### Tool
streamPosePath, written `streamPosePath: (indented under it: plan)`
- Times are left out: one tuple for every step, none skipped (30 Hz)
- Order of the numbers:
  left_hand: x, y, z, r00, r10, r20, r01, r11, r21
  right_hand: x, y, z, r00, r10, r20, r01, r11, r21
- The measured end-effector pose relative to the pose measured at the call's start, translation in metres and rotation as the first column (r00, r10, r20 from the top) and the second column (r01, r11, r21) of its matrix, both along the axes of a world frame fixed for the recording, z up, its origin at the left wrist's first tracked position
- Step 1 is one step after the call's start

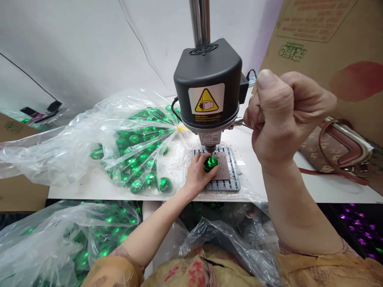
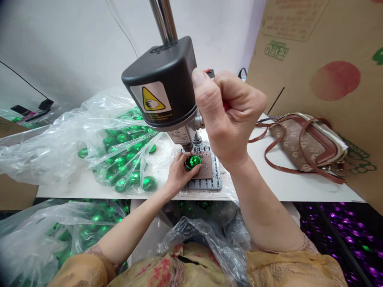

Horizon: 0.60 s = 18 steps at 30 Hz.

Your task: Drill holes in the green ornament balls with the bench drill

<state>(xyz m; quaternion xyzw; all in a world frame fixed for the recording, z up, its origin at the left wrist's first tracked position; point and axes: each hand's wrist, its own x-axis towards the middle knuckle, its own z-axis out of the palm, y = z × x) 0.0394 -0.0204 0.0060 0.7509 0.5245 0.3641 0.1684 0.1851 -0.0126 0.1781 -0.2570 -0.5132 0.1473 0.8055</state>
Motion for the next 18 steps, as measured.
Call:
streamPosePath:
  plan:
    - [0.002, 0.0, -0.001, 1.0, 0.001, 0.016, -0.001, 1.0, -0.002, 0.0, -0.001, 0.0, 1.0, -0.005, 0.002, 0.005, 1.0, -0.02]
    - [0.003, 0.0, -0.003, 0.999, 0.001, 0.04, 0.0, 1.0, -0.01, 0.0, -0.001, 0.0, 1.0, -0.008, 0.0, 0.008, 1.0, -0.017]
    - [0.004, 0.0, -0.005, 0.997, 0.004, 0.073, -0.002, 1.0, -0.026, 0.0, 0.0, 0.0, 1.0, -0.008, 0.001, 0.008, 1.0, -0.003]
    - [0.005, 0.0, -0.006, 0.994, 0.015, 0.113, -0.009, 0.999, -0.051, 0.001, 0.0, 0.0, 1.0, -0.008, -0.001, 0.008, 1.0, 0.024]
    - [0.006, 0.0, -0.008, 0.987, 0.035, 0.156, -0.023, 0.996, -0.081, 0.001, 0.001, 0.0, 1.0, -0.008, -0.003, 0.008, 0.999, 0.048]
    - [0.006, 0.0, -0.009, 0.978, 0.06, 0.199, -0.039, 0.993, -0.11, 0.001, 0.002, 0.0, 1.0, -0.01, -0.003, 0.01, 0.998, 0.061]
    - [0.006, -0.001, -0.011, 0.968, 0.081, 0.238, -0.05, 0.99, -0.132, 0.0, 0.003, 0.0, 1.0, -0.014, -0.003, 0.014, 0.998, 0.064]
    - [0.006, -0.001, -0.013, 0.958, 0.091, 0.274, -0.052, 0.988, -0.146, 0.0, 0.003, -0.001, 1.0, -0.02, -0.001, 0.021, 0.998, 0.057]
    - [0.006, -0.001, -0.014, 0.948, 0.089, 0.305, -0.044, 0.987, -0.151, -0.001, 0.003, -0.001, 0.999, -0.034, -0.002, 0.034, 0.998, 0.056]
    - [0.005, -0.001, -0.016, 0.94, 0.079, 0.333, -0.029, 0.988, -0.151, -0.002, 0.003, -0.003, 0.999, -0.049, -0.008, 0.05, 0.996, 0.069]
    - [0.004, -0.001, -0.018, 0.933, 0.065, 0.354, -0.013, 0.989, -0.149, -0.003, 0.002, -0.005, 0.998, -0.068, -0.014, 0.069, 0.994, 0.083]
    - [0.004, -0.001, -0.019, 0.929, 0.055, 0.366, -0.001, 0.989, -0.148, -0.003, 0.001, -0.008, 0.996, -0.087, -0.019, 0.088, 0.992, 0.095]
    - [0.003, -0.001, -0.02, 0.928, 0.049, 0.37, 0.007, 0.989, -0.147, -0.004, -0.001, -0.011, 0.995, -0.101, -0.021, 0.103, 0.989, 0.105]
    - [0.002, -0.001, -0.021, 0.929, 0.046, 0.367, 0.008, 0.989, -0.146, -0.003, -0.004, -0.015, 0.994, -0.111, -0.016, 0.112, 0.988, 0.106]
    - [0.002, -0.001, -0.021, 0.932, 0.046, 0.361, 0.007, 0.989, -0.145, -0.003, -0.006, -0.018, 0.994, -0.108, -0.002, 0.108, 0.99, 0.094]
    - [0.002, -0.001, -0.021, 0.934, 0.046, 0.355, 0.006, 0.99, -0.144, -0.002, -0.009, -0.022, 0.996, -0.091, 0.026, 0.089, 0.993, 0.072]
    - [0.001, -0.001, -0.021, 0.934, 0.044, 0.354, 0.007, 0.99, -0.144, -0.001, -0.011, -0.026, 0.996, -0.076, 0.053, 0.073, 0.996, 0.054]
    - [0.001, -0.001, -0.021, 0.934, 0.043, 0.355, 0.01, 0.989, -0.146, 0.0, -0.012, -0.03, 0.995, -0.069, 0.073, 0.065, 0.997, 0.051]
